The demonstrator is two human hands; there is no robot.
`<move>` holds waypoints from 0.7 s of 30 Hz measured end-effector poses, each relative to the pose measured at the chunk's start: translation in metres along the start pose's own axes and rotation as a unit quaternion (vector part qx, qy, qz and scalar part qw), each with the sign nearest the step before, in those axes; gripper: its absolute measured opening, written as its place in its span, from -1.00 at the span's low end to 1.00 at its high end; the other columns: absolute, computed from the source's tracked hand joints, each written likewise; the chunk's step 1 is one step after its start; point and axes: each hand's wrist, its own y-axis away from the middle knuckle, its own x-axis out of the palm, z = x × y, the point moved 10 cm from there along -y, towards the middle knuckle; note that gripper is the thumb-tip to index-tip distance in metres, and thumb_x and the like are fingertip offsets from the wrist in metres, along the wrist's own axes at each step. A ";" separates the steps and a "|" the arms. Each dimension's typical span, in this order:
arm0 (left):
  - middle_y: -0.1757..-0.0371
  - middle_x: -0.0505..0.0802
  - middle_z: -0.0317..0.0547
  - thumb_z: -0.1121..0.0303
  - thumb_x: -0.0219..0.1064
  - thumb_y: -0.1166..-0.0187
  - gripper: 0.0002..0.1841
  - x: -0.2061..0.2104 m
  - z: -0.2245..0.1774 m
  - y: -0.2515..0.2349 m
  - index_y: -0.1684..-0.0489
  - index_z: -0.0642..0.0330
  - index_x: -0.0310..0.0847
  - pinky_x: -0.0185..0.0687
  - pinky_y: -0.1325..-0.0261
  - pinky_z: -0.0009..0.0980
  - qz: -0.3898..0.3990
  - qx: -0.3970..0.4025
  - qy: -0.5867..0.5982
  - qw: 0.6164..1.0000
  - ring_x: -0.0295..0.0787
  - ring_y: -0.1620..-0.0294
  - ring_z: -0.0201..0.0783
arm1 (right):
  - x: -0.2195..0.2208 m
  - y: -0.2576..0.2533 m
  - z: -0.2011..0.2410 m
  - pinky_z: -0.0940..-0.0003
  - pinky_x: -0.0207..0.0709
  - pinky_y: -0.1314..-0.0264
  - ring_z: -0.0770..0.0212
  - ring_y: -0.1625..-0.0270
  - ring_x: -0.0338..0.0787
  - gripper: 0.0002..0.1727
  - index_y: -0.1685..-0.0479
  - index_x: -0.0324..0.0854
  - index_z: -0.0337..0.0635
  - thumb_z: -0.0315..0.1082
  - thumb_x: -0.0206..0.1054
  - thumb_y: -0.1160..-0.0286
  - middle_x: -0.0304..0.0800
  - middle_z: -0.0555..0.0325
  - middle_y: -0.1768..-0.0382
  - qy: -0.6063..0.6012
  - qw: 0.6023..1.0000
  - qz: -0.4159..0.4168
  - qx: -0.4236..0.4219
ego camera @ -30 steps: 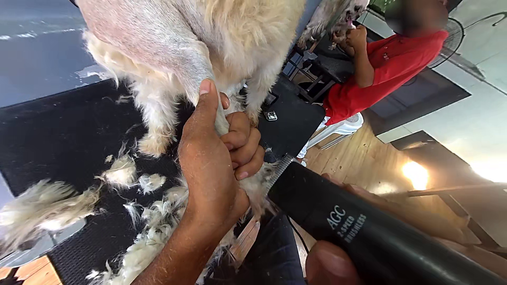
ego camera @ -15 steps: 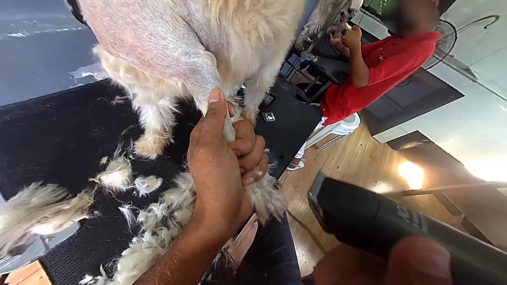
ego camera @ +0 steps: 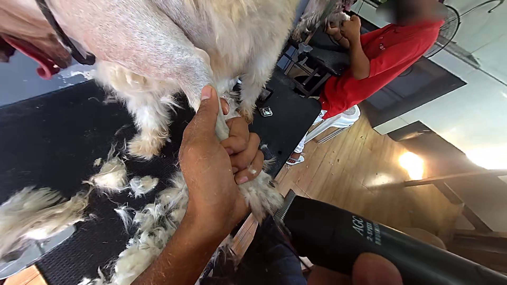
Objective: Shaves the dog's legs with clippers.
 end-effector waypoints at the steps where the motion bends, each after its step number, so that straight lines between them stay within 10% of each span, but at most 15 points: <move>1: 0.79 0.15 -0.42 -0.09 -0.29 -0.90 -0.51 0.000 0.000 0.000 0.28 0.02 0.36 -0.02 0.89 -0.69 -0.001 0.002 0.001 1.000 -0.06 0.94 -0.56 | -0.001 0.000 -0.001 0.37 0.82 -0.12 0.37 0.08 0.87 -0.58 -0.05 0.54 -0.14 -0.24 0.64 -0.34 0.77 0.32 0.19 -0.006 1.000 -0.002 0.000; 21: 0.78 0.16 -0.44 -0.11 -0.33 -0.90 -0.49 -0.002 -0.013 -0.002 0.28 0.00 0.35 0.00 0.87 -0.71 0.003 0.021 -0.002 1.000 -0.03 0.92 -0.57 | 0.015 0.011 -0.021 0.37 0.85 0.00 0.34 0.11 0.92 -0.64 -0.02 0.63 -0.03 -0.18 0.64 -0.35 0.89 0.27 0.21 -0.063 0.994 -0.045 0.079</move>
